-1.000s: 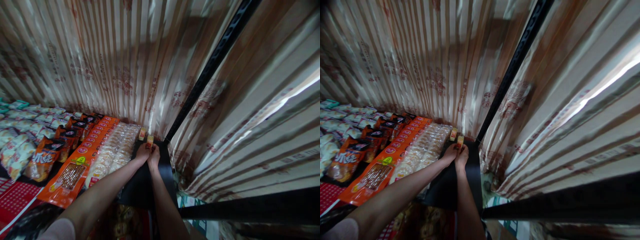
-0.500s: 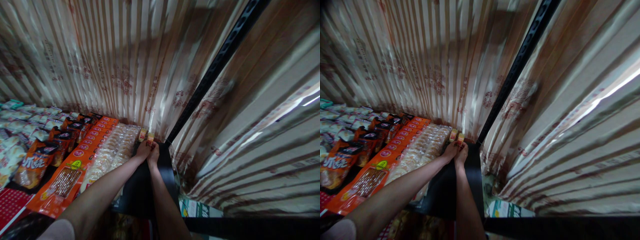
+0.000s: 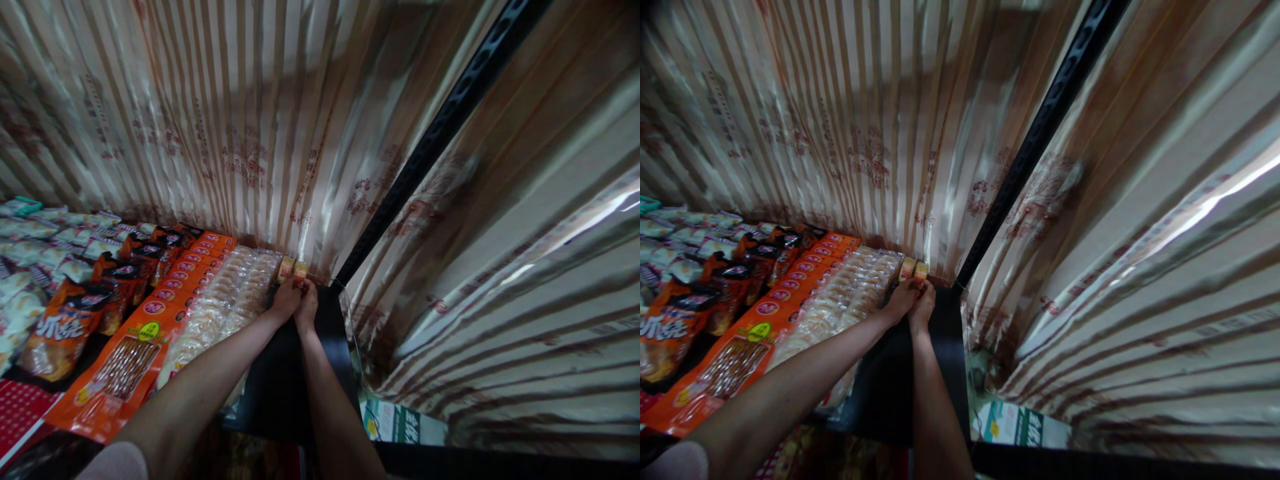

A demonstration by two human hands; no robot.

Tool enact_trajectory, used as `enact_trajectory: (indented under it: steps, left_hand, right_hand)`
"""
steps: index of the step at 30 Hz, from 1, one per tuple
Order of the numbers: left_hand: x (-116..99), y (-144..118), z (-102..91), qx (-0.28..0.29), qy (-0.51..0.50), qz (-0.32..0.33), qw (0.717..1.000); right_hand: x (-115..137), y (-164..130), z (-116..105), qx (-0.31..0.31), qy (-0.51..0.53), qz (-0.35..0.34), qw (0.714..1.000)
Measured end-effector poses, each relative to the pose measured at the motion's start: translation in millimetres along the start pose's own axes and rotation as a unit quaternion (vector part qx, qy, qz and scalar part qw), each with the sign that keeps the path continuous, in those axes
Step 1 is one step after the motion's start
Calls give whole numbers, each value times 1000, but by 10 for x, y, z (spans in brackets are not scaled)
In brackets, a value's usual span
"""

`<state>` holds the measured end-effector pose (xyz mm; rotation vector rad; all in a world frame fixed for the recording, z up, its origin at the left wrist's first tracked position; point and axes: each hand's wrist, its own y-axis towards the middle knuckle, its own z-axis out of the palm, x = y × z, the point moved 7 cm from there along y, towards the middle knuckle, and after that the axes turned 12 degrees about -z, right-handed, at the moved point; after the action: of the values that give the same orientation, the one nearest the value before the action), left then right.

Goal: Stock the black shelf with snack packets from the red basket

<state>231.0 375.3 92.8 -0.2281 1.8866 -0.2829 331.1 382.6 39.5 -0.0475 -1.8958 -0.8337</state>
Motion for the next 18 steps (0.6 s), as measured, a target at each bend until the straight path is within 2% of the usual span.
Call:
enact_trajectory:
  steps: [8,18]
  left_hand:
    - [52,118,-16,-12,23,-2,1000]
    - [44,76,-28,-3,32,-2,999]
  right_hand:
    - [35,45,33,41,-39,-33,998]
    - [95,2,43,58,-65,-15,996]
